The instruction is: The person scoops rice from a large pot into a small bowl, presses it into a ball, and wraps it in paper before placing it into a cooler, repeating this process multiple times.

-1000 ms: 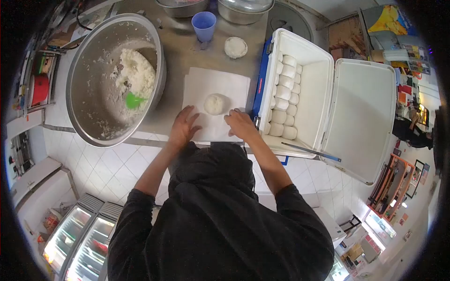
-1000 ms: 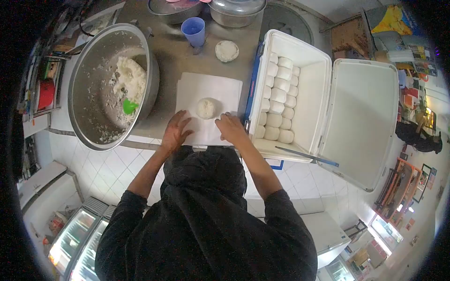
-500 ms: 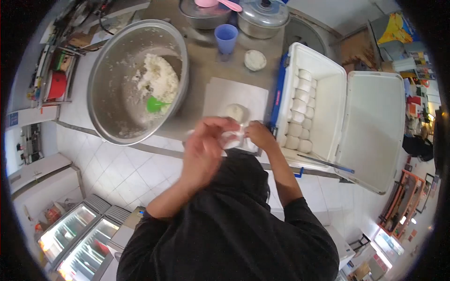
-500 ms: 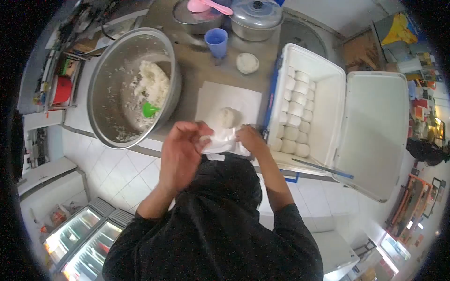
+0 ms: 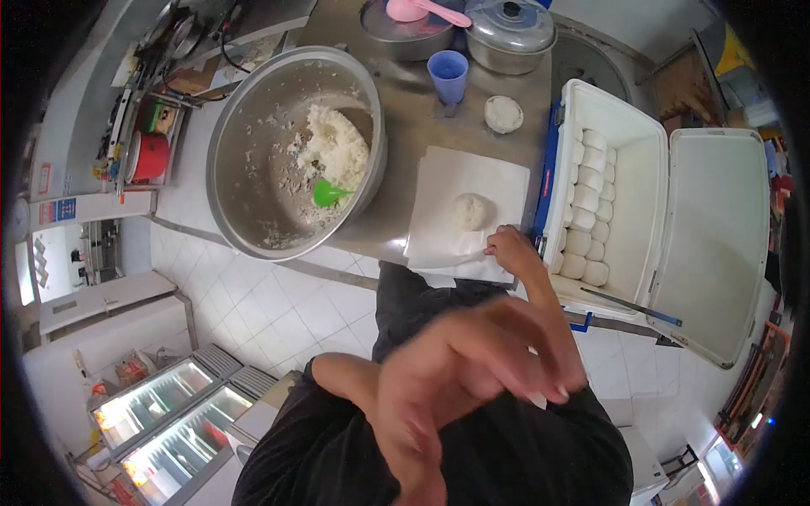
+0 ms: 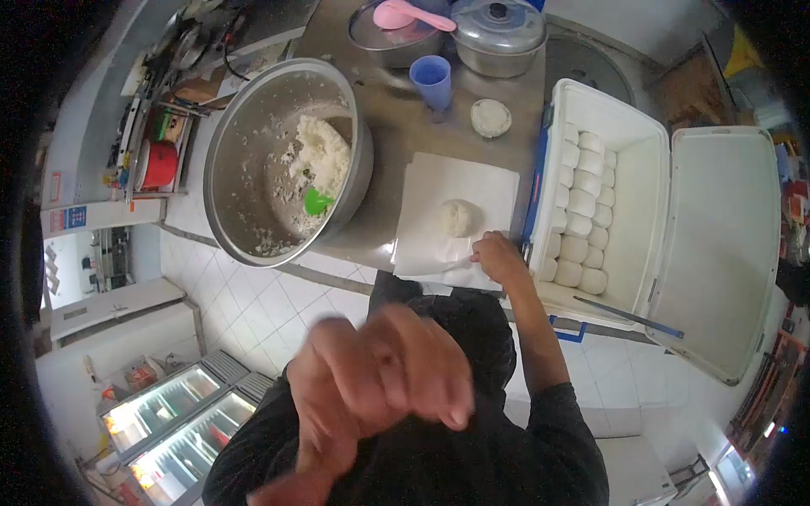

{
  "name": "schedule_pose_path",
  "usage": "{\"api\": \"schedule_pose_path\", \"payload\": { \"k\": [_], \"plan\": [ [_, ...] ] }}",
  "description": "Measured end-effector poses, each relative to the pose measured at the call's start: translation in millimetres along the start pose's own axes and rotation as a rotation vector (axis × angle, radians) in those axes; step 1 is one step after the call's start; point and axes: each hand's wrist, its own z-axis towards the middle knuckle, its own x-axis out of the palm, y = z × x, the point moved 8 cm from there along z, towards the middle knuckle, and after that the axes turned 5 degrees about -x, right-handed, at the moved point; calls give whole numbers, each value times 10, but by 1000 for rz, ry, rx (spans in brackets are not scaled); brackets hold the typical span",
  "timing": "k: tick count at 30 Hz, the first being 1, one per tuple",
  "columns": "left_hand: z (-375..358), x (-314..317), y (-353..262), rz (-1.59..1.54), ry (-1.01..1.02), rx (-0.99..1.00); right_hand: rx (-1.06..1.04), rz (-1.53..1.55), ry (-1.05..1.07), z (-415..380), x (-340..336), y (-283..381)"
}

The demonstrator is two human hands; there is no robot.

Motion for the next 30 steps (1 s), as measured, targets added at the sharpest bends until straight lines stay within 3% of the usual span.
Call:
{"api": "schedule_pose_path", "payload": {
  "k": [5, 9, 14, 17, 19, 30],
  "plan": [
    [-73, -598, -51, 216, -368, -250, -75, -74, -22, -15, -44, 35],
    [-64, -609, -106, 417, -212, -153, -25, -23, -14, -15, -61, 48],
    [-81, -382, -152, 444, -220, -86, -7, -33, -15, -33, -42, 45],
    [-106, 27, -254, 152, -317, 37, -6, -19, -3, -42, -71, 78],
    [-48, 268, -317, 30, -211, 16, -4, -30, -5, -52, -39, 36],
    [-323, 355, -367, -238, -45, -119, 1, -66, 3, -34, -74, 85]
  ]
}}
